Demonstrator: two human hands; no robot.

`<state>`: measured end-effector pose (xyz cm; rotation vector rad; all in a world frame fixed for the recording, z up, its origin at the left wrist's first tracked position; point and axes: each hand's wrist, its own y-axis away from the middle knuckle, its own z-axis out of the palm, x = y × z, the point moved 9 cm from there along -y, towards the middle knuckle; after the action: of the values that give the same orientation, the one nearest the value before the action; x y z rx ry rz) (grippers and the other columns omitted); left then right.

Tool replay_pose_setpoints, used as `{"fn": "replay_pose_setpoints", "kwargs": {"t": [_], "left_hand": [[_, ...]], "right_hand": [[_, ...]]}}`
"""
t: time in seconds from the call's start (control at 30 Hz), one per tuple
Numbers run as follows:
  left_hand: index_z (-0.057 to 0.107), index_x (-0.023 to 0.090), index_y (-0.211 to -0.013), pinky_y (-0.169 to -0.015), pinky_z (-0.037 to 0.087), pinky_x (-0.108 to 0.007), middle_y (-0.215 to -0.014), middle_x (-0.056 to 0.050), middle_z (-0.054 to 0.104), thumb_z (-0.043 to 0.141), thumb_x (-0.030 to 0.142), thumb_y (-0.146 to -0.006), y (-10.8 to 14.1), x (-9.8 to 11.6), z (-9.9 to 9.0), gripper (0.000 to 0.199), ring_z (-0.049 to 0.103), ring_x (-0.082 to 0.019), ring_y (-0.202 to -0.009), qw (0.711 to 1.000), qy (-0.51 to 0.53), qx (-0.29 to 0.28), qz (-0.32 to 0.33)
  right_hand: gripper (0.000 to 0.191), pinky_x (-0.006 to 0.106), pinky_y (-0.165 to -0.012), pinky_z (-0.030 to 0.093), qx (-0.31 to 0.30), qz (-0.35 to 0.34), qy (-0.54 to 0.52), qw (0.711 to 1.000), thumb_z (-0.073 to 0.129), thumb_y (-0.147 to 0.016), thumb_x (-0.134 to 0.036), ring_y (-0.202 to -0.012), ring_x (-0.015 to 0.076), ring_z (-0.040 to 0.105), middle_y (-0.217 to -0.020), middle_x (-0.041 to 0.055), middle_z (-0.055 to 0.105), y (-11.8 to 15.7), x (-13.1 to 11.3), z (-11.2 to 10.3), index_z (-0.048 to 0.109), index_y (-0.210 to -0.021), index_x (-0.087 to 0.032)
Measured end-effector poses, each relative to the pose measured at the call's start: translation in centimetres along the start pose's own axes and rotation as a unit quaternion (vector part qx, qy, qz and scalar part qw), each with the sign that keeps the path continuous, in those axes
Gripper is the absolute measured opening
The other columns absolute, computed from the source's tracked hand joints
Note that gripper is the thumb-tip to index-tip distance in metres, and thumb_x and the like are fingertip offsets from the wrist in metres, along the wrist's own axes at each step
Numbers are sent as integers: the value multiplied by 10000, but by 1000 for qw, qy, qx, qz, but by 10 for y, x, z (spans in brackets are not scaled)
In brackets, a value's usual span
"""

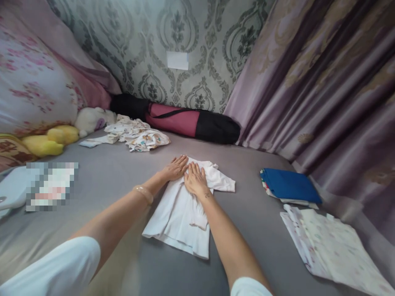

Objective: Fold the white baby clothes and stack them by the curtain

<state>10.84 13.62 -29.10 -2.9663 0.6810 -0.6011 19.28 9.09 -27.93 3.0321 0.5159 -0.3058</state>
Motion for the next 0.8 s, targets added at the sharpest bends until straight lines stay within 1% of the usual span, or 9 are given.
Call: {"fn": "replay_pose_setpoints", "kwargs": {"t": [0.07, 0.13, 0.23, 0.33, 0.4, 0.47, 0.57, 0.7, 0.8], "left_hand": [[398, 142, -1431, -1167, 148, -493, -1542, -136, 302, 308, 387, -961, -3, -3, -6, 537, 219, -262, -1444, 998, 53, -19, -16], [423, 154, -1413, -1165, 191, -445, -1517, -122, 363, 261, 381, -971, -4, -9, -19, 523, 297, -226, -1419, 992, 114, -14, -43], [420, 128, -1411, -1150, 248, -334, -1489, -115, 417, 153, 379, -988, 5, -22, -51, 559, 361, -176, -1385, 976, 187, 64, -90], [451, 125, -1386, -1155, 238, -333, -1481, -103, 432, 213, 402, -984, 29, -33, -72, 543, 344, -184, -1393, 959, 224, 117, -126], [465, 131, -1373, -1157, 230, -357, -1472, -101, 444, 239, 410, -980, 47, -36, -76, 532, 346, -193, -1390, 956, 230, 119, -141], [475, 135, -1363, -1155, 229, -365, -1463, -103, 456, 243, 417, -979, 63, -40, -77, 530, 358, -198, -1382, 953, 234, 121, -153], [511, 148, -1329, -1149, 238, -366, -1442, -100, 483, 250, 414, -977, 80, -49, -77, 513, 380, -207, -1367, 948, 234, 129, -172], [529, 155, -1308, -1132, 272, -364, -1410, -97, 518, 248, 414, -975, 87, -59, -72, 506, 437, -212, -1324, 944, 237, 132, -189], [517, 162, -1320, -1130, 273, -385, -1409, -102, 519, 248, 409, -976, 86, -57, -68, 503, 443, -210, -1319, 948, 231, 128, -179]], "right_hand": [[604, 471, -1168, 82, -4, 3, -2, 1000, 212, -976, -362, -1462, 248, 126, -1581, 118, 181, 0, 1, -2, 251, -1501, -67], [603, 481, -1166, 77, -10, 9, -3, 1000, 223, -975, -351, -1463, 255, 122, -1579, 139, 180, 1, -3, -7, 253, -1497, -51], [618, 482, -1168, 32, 21, -16, -7, 1000, 229, -974, -344, -1468, 265, 82, -1578, 174, 151, 7, -27, -21, 234, -1493, -8], [649, 460, -1173, 23, 33, -58, -28, 997, 203, -980, -386, -1470, 265, 56, -1578, 188, 131, 16, -62, -19, 225, -1490, 15], [685, 463, -1171, 53, 17, -48, -37, 998, 211, -978, -425, -1465, 289, 76, -1566, 214, 156, 20, -74, -7, 243, -1475, 45], [707, 464, -1168, 72, 12, -25, -33, 999, 245, -972, -441, -1459, 311, 102, -1556, 231, 179, 22, -77, 3, 250, -1464, 67], [707, 456, -1169, 82, 12, -20, -28, 999, 263, -970, -432, -1453, 320, 126, -1554, 233, 182, 25, -77, 5, 248, -1461, 77], [710, 466, -1172, 77, 17, -59, -35, 997, 219, -976, -457, -1461, 300, 109, -1558, 223, 161, 46, -93, -5, 246, -1472, 51], [719, 453, -1178, 67, 18, -90, -39, 995, 236, -971, -474, -1466, 286, 81, -1564, 210, 151, 70, -112, 0, 251, -1475, 39]]}}
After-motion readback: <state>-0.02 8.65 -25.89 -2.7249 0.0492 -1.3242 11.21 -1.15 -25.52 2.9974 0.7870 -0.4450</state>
